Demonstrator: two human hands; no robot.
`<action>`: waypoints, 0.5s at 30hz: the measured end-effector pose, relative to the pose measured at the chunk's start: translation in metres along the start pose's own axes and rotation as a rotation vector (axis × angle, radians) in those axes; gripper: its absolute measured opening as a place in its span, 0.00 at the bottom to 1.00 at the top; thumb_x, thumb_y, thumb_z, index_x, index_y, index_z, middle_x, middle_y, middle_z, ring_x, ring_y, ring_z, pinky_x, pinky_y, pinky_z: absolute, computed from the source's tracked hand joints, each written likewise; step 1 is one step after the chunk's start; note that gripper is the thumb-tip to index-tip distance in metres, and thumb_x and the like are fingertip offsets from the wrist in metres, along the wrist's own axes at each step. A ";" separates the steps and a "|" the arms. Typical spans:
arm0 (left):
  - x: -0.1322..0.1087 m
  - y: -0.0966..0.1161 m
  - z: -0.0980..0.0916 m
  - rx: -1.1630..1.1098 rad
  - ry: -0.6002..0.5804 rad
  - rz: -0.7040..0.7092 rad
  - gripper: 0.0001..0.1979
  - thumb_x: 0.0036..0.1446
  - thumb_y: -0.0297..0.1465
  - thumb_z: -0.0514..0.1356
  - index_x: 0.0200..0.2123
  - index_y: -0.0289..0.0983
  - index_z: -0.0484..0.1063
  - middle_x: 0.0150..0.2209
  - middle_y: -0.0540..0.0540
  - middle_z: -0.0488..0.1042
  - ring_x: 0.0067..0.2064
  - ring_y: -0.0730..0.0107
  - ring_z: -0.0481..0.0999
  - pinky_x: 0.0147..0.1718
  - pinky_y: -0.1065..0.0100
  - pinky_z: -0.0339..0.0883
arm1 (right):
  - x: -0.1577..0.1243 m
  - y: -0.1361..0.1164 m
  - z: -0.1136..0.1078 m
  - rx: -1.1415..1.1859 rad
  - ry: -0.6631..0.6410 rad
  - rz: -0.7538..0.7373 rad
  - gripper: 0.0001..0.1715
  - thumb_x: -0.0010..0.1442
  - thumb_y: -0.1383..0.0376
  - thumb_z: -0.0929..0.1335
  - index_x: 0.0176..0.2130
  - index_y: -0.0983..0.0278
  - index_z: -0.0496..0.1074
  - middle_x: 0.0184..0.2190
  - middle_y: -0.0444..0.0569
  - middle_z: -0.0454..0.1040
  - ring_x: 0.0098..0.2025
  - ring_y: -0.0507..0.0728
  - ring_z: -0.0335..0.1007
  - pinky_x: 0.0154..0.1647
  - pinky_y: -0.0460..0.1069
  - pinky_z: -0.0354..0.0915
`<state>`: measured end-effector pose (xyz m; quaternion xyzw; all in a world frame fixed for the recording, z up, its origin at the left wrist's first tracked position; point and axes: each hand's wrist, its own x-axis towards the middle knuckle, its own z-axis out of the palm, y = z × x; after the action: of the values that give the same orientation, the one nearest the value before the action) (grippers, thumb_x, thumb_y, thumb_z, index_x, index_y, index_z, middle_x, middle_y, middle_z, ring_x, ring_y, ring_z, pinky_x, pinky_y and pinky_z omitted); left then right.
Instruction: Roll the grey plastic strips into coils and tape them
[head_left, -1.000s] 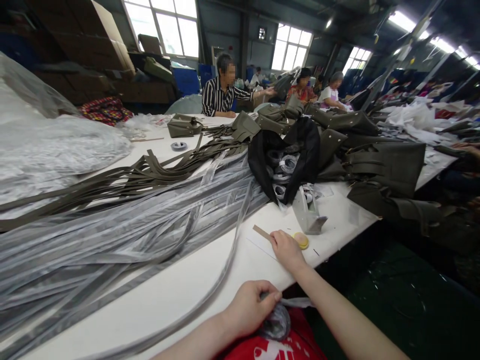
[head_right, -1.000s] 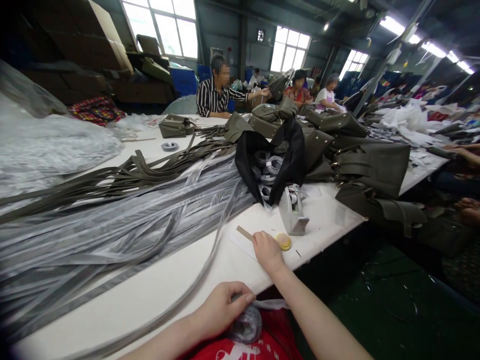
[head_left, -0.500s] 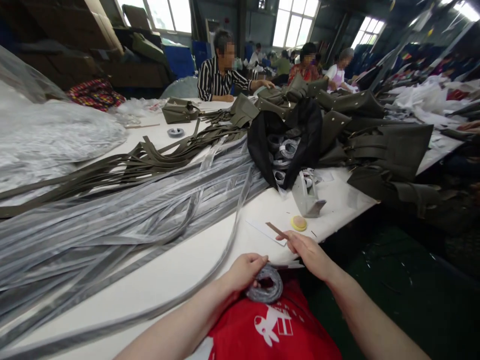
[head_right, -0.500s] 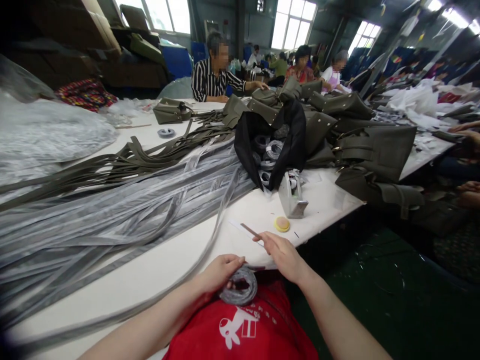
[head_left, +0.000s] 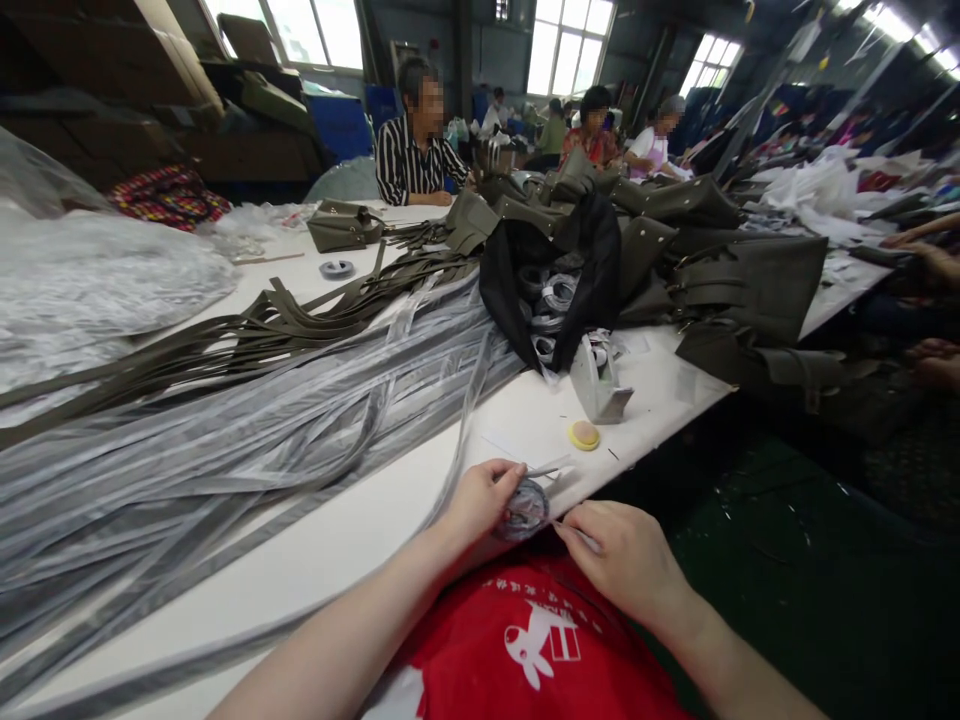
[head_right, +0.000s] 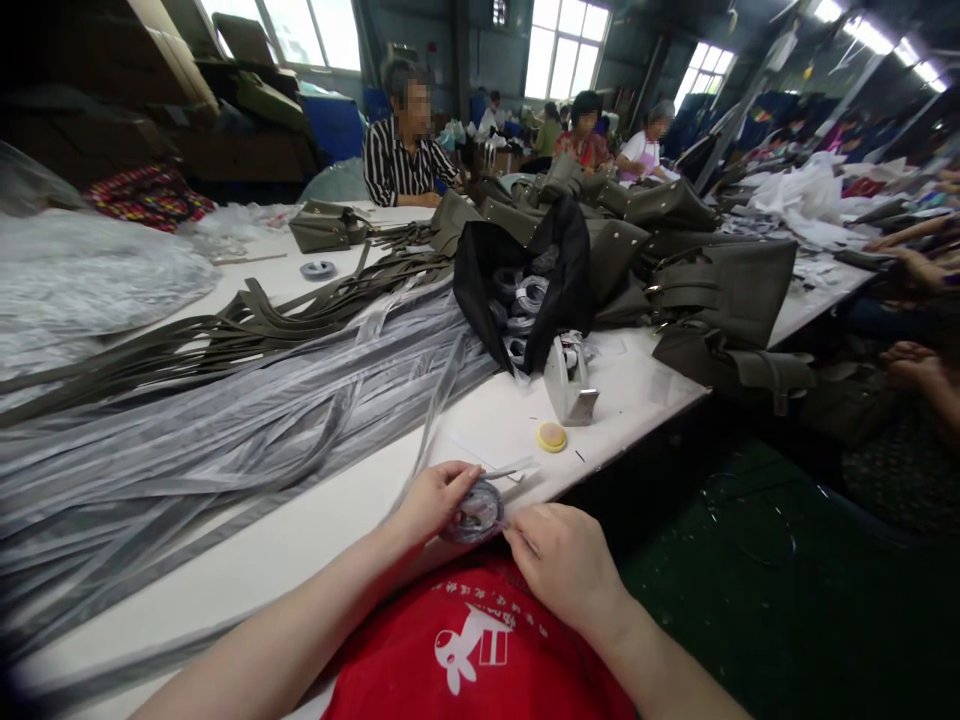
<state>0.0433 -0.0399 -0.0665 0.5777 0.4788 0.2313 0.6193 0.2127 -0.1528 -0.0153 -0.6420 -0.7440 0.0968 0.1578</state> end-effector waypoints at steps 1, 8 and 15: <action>-0.001 0.004 0.001 0.028 0.008 0.014 0.21 0.56 0.46 0.56 0.38 0.33 0.76 0.23 0.50 0.73 0.18 0.76 0.64 0.18 0.73 0.58 | 0.000 -0.003 0.000 -0.065 -0.002 -0.023 0.13 0.62 0.64 0.64 0.26 0.61 0.69 0.24 0.47 0.73 0.28 0.55 0.68 0.30 0.50 0.55; -0.009 0.012 0.021 -0.019 -0.080 -0.022 0.21 0.56 0.46 0.56 0.38 0.33 0.75 0.20 0.51 0.70 0.18 0.74 0.65 0.17 0.73 0.58 | 0.014 -0.023 0.021 -0.267 0.045 -0.086 0.09 0.58 0.72 0.64 0.28 0.63 0.69 0.24 0.49 0.73 0.27 0.57 0.66 0.30 0.52 0.53; -0.002 0.008 0.009 0.020 -0.004 0.089 0.23 0.54 0.46 0.58 0.34 0.31 0.78 0.27 0.45 0.76 0.27 0.69 0.70 0.27 0.70 0.64 | 0.007 -0.014 0.011 -0.217 0.095 -0.081 0.08 0.61 0.69 0.66 0.29 0.61 0.68 0.26 0.46 0.72 0.30 0.58 0.67 0.32 0.53 0.54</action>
<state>0.0524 -0.0437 -0.0592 0.6052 0.4536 0.2527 0.6035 0.1951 -0.1470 -0.0195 -0.6286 -0.7671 -0.0215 0.1263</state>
